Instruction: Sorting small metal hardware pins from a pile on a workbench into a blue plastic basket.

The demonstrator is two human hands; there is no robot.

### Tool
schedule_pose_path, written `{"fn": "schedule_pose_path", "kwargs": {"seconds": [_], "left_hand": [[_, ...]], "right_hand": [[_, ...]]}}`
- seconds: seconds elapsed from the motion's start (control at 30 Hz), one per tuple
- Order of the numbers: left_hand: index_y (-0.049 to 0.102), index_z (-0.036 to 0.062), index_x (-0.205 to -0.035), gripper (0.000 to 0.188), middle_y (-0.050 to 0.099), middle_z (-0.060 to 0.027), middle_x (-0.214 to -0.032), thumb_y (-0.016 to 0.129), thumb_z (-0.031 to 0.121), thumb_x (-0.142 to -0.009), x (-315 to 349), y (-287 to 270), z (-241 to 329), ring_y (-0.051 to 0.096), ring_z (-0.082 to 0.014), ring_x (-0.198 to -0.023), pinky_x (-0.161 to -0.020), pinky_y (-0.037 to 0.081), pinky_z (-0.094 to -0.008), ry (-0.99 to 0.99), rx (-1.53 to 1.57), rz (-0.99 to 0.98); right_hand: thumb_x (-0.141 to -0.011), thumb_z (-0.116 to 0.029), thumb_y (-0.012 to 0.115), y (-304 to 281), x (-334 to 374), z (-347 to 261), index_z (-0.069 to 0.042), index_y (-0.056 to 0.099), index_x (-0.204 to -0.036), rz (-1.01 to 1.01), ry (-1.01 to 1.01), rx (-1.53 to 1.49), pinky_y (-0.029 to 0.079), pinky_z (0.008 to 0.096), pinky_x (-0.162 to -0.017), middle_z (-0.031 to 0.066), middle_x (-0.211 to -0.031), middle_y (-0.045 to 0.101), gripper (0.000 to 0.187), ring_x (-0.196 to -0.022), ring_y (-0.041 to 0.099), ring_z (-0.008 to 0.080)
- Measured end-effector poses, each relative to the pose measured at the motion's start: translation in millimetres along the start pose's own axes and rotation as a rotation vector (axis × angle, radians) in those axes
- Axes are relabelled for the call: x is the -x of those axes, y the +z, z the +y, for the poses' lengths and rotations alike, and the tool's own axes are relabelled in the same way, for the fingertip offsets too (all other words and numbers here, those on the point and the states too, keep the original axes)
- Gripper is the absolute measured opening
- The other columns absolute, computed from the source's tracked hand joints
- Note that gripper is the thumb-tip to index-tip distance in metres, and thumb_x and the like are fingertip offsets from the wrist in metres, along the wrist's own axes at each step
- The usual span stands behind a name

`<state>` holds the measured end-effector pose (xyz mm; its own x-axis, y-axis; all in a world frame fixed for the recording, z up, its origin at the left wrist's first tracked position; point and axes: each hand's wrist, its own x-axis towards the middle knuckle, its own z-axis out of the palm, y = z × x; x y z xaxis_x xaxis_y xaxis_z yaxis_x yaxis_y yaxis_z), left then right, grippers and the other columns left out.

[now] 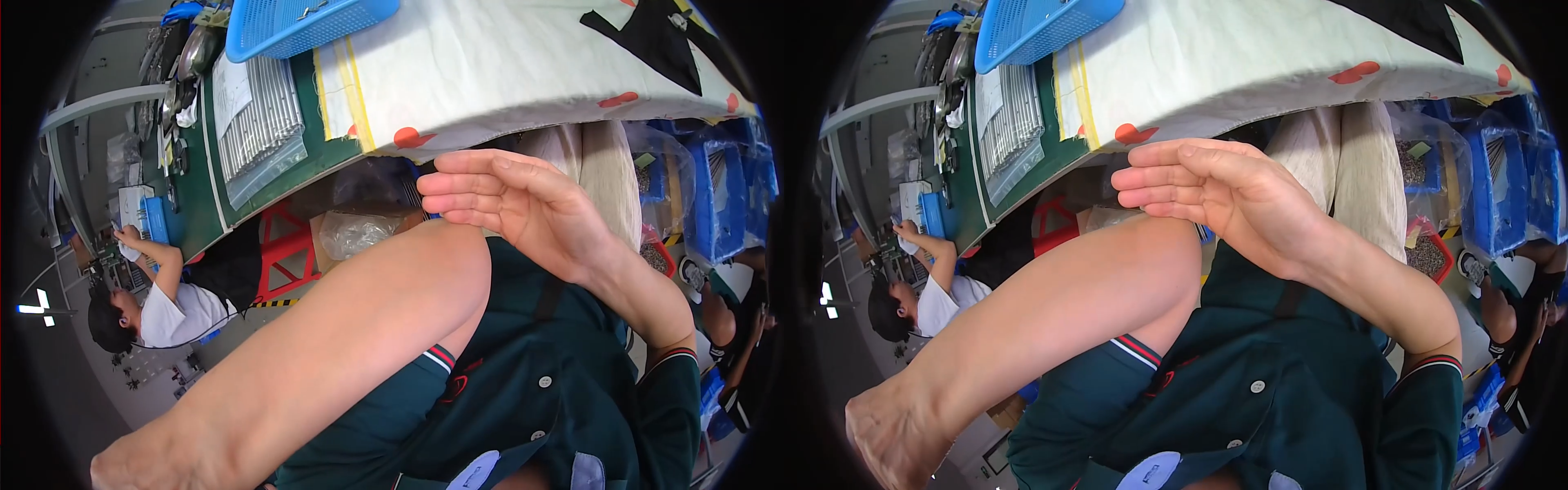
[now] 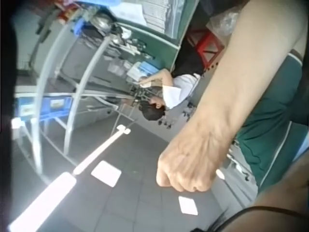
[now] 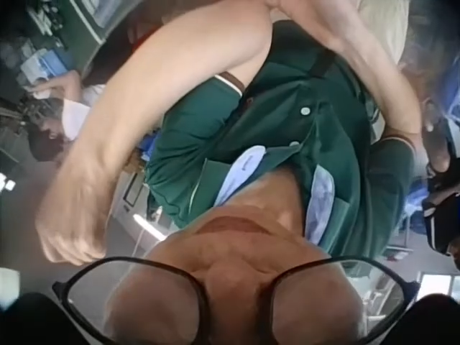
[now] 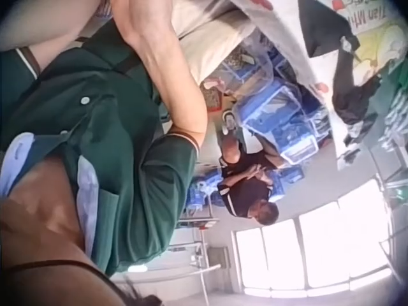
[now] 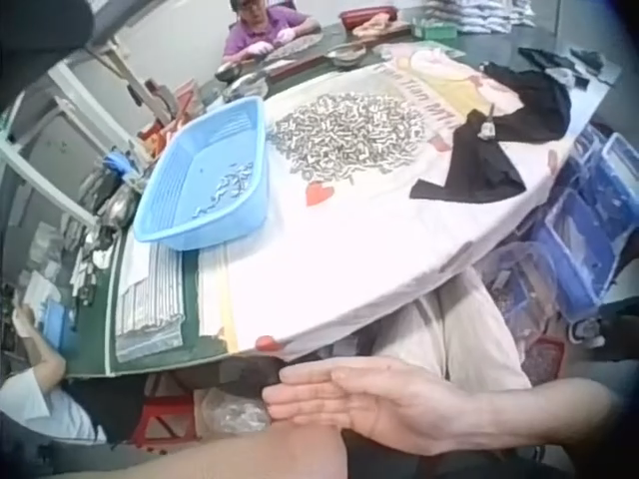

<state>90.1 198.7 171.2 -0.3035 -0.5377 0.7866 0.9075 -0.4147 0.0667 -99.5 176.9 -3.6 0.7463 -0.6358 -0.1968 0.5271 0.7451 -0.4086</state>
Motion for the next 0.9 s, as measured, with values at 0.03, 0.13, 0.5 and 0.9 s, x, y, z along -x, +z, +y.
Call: {"fn": "schedule_pose_path", "kwargs": {"seconds": [0.03,0.13,0.5,0.9], "left_hand": [[0.057,0.0042,-0.078,0.008,0.051,0.0007,-0.061,0.053,0.011,-0.081,-1,-1,-2,0.049,-0.0087,-0.051,-0.044,0.031,-0.0236,-0.005,0.0,0.004],[0.056,0.0042,-0.078,0.008,0.05,0.001,-0.061,0.053,0.011,-0.081,-1,-6,-8,0.048,-0.0084,-0.051,-0.044,0.03,-0.0234,-0.011,0.001,0.015],[0.055,0.0044,-0.078,0.006,0.046,0.0022,-0.061,0.053,0.009,-0.081,0,-21,-18,0.044,-0.0069,-0.05,-0.044,0.027,-0.0228,0.003,-0.026,0.045],[0.053,0.0046,-0.079,0.004,0.042,0.0036,-0.06,0.053,0.008,-0.081,12,-15,-25,0.04,-0.0054,-0.049,-0.044,0.024,-0.022,0.058,-0.112,0.089]], "right_hand": [[-0.094,-0.022,0.04,-1,2,0,0.009,0.047,-0.12,0.002,-0.009,-0.003,0.042,0.0343,-0.095,0.0228,-0.117,0.055,0.041,-0.11,0.054,0.0271],[-0.095,-0.027,0.035,-8,7,2,0.008,0.04,-0.127,-0.023,-0.001,-0.001,0.037,0.0382,-0.1,0.0248,-0.126,0.048,0.048,-0.117,0.049,0.0293],[-0.094,-0.029,0.04,-15,14,1,0.008,0.041,-0.126,0.0,-0.023,-0.134,0.034,0.0361,-0.101,0.0223,-0.127,0.048,0.049,-0.119,0.047,0.0272],[-0.093,-0.031,0.042,-9,12,29,0.005,0.052,-0.114,-0.058,-0.633,1.443,0.034,0.0421,-0.098,0.0227,-0.117,0.053,0.044,-0.115,0.046,0.0365]]}}
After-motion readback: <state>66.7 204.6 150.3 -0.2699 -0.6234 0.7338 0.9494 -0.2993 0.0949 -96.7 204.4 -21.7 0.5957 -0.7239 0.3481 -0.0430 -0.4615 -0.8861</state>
